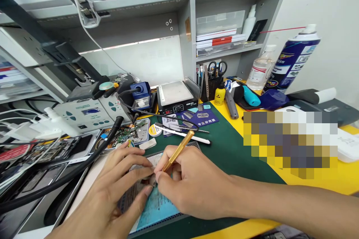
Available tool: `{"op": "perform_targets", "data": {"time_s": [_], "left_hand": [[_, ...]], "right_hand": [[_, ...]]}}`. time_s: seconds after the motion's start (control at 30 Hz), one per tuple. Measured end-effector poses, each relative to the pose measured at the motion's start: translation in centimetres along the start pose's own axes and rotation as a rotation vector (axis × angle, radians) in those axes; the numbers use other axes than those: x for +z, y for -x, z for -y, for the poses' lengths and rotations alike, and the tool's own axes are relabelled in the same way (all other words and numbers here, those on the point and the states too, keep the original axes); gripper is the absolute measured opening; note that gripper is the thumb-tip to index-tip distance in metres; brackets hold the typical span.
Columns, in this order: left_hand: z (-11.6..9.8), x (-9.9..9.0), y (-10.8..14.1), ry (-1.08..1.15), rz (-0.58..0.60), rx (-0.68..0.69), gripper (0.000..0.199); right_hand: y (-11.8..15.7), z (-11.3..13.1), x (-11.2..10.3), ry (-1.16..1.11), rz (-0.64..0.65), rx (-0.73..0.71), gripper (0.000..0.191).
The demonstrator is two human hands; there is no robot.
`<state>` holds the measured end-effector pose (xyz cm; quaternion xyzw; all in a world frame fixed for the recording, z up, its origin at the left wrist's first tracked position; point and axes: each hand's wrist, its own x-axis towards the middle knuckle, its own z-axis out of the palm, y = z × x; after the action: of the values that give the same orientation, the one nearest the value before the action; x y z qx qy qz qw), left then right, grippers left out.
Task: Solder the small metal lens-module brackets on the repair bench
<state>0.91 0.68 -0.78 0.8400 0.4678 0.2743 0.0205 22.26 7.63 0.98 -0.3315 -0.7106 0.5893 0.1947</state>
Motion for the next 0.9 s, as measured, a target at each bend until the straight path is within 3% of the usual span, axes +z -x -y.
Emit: {"op": "perform_targets", "data": {"time_s": [0.9], "left_hand": [[-0.53,-0.5,-0.54,-0.01,-0.019,0.023,0.014]], "right_hand": [[0.08,-0.53,0.08,0.098,0.007,-0.05,0.009]]}}
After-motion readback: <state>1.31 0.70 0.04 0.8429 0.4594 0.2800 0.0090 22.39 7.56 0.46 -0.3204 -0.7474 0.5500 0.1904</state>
